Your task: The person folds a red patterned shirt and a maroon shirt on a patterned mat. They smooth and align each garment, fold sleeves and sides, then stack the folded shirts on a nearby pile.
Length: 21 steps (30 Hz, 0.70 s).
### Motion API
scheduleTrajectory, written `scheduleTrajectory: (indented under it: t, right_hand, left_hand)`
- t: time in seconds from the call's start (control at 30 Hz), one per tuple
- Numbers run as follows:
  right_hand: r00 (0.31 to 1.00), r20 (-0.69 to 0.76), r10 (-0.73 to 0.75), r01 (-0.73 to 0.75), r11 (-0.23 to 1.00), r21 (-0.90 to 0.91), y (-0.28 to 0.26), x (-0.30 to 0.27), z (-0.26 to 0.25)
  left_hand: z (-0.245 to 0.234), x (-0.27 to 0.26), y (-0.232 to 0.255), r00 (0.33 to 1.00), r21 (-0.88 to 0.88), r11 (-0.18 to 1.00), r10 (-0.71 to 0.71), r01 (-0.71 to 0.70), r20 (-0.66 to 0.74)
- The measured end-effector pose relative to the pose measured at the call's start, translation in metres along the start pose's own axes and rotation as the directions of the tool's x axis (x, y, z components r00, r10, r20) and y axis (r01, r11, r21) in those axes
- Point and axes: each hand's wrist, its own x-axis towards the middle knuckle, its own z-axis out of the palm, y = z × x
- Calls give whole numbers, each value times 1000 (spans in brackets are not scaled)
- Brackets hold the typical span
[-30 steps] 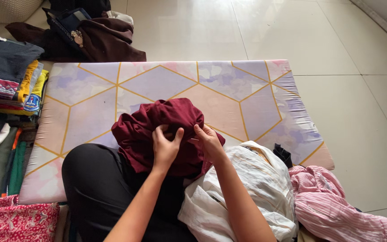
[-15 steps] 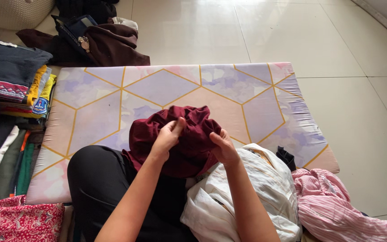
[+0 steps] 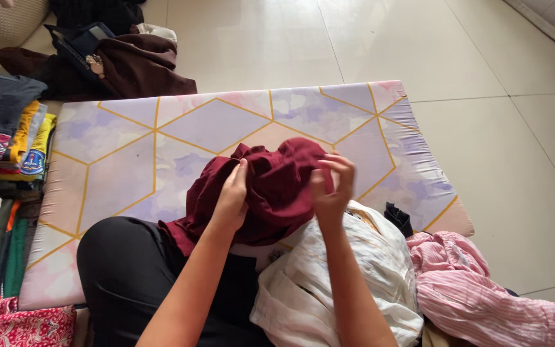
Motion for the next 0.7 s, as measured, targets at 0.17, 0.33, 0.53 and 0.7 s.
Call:
scheduleTrajectory:
  t: [0.17, 0.33, 0.53, 0.7]
  right_hand:
    - [874, 482, 69, -105, 993, 46, -38, -6, 15]
    - [629, 740, 239, -182, 970, -159, -13, -34, 34]
    - [485, 626, 611, -99, 749, -655, 78, -99, 52]
    - [516, 565, 644, -97, 699, -708, 128, -110, 47]
  left_hand:
    - [3, 8, -27, 932, 239, 901, 356, -362, 68]
    - [-5, 16, -22, 875, -17, 879, 472, -476, -109]
    - [2, 2, -21, 965, 322, 910, 252, -262, 71]
    - [-14, 17, -24, 766, 673, 472, 602, -569, 225]
